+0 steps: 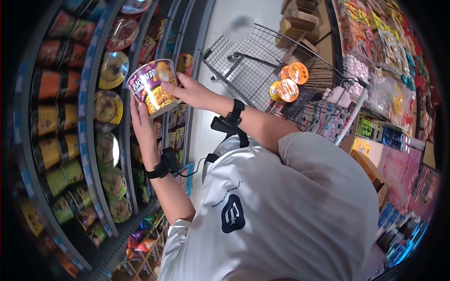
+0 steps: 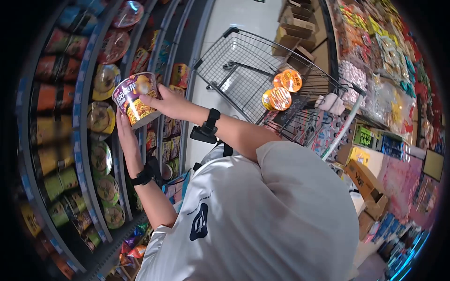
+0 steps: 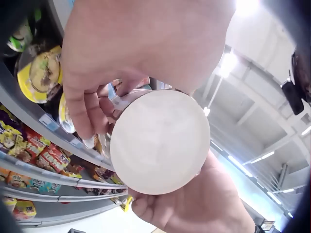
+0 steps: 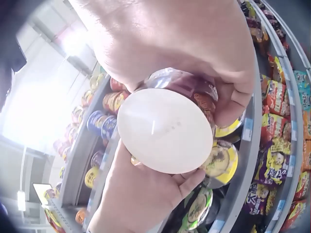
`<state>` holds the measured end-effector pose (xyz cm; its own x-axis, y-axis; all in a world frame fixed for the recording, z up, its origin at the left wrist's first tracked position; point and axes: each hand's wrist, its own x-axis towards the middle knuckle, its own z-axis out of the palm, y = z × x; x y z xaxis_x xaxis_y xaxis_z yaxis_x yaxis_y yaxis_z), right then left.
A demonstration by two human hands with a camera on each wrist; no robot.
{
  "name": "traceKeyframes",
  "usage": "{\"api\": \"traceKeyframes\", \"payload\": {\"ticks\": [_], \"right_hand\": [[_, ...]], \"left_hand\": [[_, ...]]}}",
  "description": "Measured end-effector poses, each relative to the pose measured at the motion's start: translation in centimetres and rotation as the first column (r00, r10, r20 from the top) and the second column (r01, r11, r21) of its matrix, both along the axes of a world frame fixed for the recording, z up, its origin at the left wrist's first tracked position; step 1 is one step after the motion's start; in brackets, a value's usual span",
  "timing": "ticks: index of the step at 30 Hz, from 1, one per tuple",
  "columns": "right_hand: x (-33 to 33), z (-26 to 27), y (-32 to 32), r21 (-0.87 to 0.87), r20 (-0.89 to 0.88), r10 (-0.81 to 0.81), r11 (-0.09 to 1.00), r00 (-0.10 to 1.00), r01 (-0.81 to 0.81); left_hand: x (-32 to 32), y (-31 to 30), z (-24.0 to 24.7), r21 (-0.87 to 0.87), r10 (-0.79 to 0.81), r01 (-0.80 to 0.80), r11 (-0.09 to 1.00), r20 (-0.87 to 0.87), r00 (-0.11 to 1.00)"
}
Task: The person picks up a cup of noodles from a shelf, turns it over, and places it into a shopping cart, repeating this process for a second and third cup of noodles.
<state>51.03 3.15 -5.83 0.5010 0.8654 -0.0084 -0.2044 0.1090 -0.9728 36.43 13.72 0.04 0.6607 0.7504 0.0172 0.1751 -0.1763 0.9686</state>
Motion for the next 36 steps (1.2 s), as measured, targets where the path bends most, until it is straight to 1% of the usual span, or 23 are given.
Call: {"api": "traceKeyframes", "payload": {"ticks": [2,5,6,10,12,13,14,16,18,20,21,22,23,24,26,27,28,30,31,32,34,35,36], "right_hand": [[2.7,0.4,-1.5,-0.029,-0.015,-0.072,0.997,0.997,0.072],[6.2,0.1,-3.9,-0.126,0.122,-0.185,0.972,0.975,0.200],[7.1,1.5,-5.7,-0.169,0.154,-0.223,0.954,0.963,0.248],[9.8,-0.9,-10.2,-0.185,0.175,-0.386,0.891,0.906,0.415],[10.4,-1.7,-12.4,-0.200,0.201,-0.479,0.834,0.855,0.514],[10.5,-3.3,-14.1,-0.232,0.240,-0.555,0.764,0.796,0.602],[10.6,-4.5,-15.3,-0.258,0.294,-0.591,0.708,0.751,0.658],[10.5,-4.5,-17.5,-0.217,0.250,-0.666,0.669,0.703,0.711],[10.2,-6.2,-18.8,-0.152,0.096,-0.729,0.662,0.678,0.734],[10.4,-9.1,-19.8,-0.328,-0.152,-0.828,0.557,0.540,0.763],[10.2,-10.0,-20.4,-0.400,-0.253,-0.844,0.536,0.473,0.743],[9.9,-10.6,-21.0,-0.466,-0.342,-0.850,0.523,0.400,0.713],[9.3,-11.3,-21.2,-0.534,-0.234,-0.890,0.453,0.391,0.714],[8.9,-12.1,-21.2,-0.548,-0.234,-0.895,0.444,0.380,0.709],[8.1,-14.3,-21.0,-0.642,0.224,-0.880,0.191,0.419,0.743],[7.8,-16.1,-20.9,-0.663,0.285,-0.867,0.130,0.409,0.738],[7.6,-17.8,-21.2,-0.668,0.283,-0.872,0.119,0.400,0.734],[7.2,-20.5,-22.2,-0.760,0.035,-0.922,0.227,0.386,0.609],[7.9,-17.3,-23.0,-0.756,-0.139,-0.909,0.353,0.392,0.551],[7.5,-18.5,-23.3,-0.763,-0.143,-0.912,0.349,0.384,0.545],[6.3,-23.5,-24.3,-0.652,-0.415,-0.880,0.464,0.230,0.599],[5.8,-26.9,-25.0,-0.673,-0.520,-0.844,0.501,0.133,0.545],[5.6,-28.6,-26.6,-0.674,-0.528,-0.840,0.504,0.125,0.541]], "left_hand": [[3.7,-0.3,-0.1,-0.058,-0.080,0.080,0.995,-0.007,0.997],[9.1,-0.4,-1.0,-0.120,-0.243,0.242,0.963,0.006,0.970],[10.8,-0.8,-1.4,-0.106,-0.304,0.302,0.947,-0.007,0.953],[16.8,-2.6,-3.4,-0.230,-0.528,0.498,0.836,-0.091,0.844],[19.5,-3.9,-4.3,-0.337,-0.611,0.550,0.764,-0.102,0.785],[22.0,-4.4,-6.1,-0.353,-0.699,0.613,0.706,-0.208,0.684],[23.2,-6.1,-5.6,-0.375,-0.696,0.596,0.710,-0.243,0.676],[26.0,-7.2,-7.3,-0.431,-0.797,0.672,0.602,-0.270,0.540],[28.4,-8.3,-9.8,-0.462,-0.831,0.691,0.556,-0.294,0.472],[30.8,-9.3,-13.7,-0.374,-0.813,0.748,0.549,-0.447,0.373],[31.5,-10.3,-14.8,-0.484,-0.882,0.753,0.445,-0.380,0.277],[31.8,-11.2,-17.3,-0.476,-0.902,0.772,0.422,-0.307,0.304],[32.2,-11.7,-20.3,-0.409,-0.912,0.837,0.365,-0.337,0.233],[32.5,-12.2,-23.1,-0.338,-0.914,0.891,0.301,-0.370,0.168],[32.9,-13.1,-26.8,-0.266,-0.868,0.944,0.197,-0.495,0.042],[32.8,-13.8,-27.0,-0.260,-0.846,0.951,0.168,-0.533,0.004],[32.7,-14.4,-27.5,-0.252,-0.809,0.958,0.136,-0.586,-0.039],[32.6,-15.5,-28.7,-0.306,-0.776,0.950,0.067,-0.614,-0.143],[32.5,-16.1,-30.2,-0.375,-0.776,0.924,0.081,-0.605,-0.177],[32.3,-16.5,-31.8,-0.385,-0.775,0.920,0.075,-0.603,-0.190],[31.9,-18.1,-32.1,-0.664,-0.765,0.743,0.091,-0.524,-0.375],[31.8,-18.5,-33.9,-0.757,-0.778,0.653,0.027,-0.426,-0.461],[31.6,-18.9,-33.8,-0.762,-0.773,0.647,0.031,-0.429,-0.467]]}}
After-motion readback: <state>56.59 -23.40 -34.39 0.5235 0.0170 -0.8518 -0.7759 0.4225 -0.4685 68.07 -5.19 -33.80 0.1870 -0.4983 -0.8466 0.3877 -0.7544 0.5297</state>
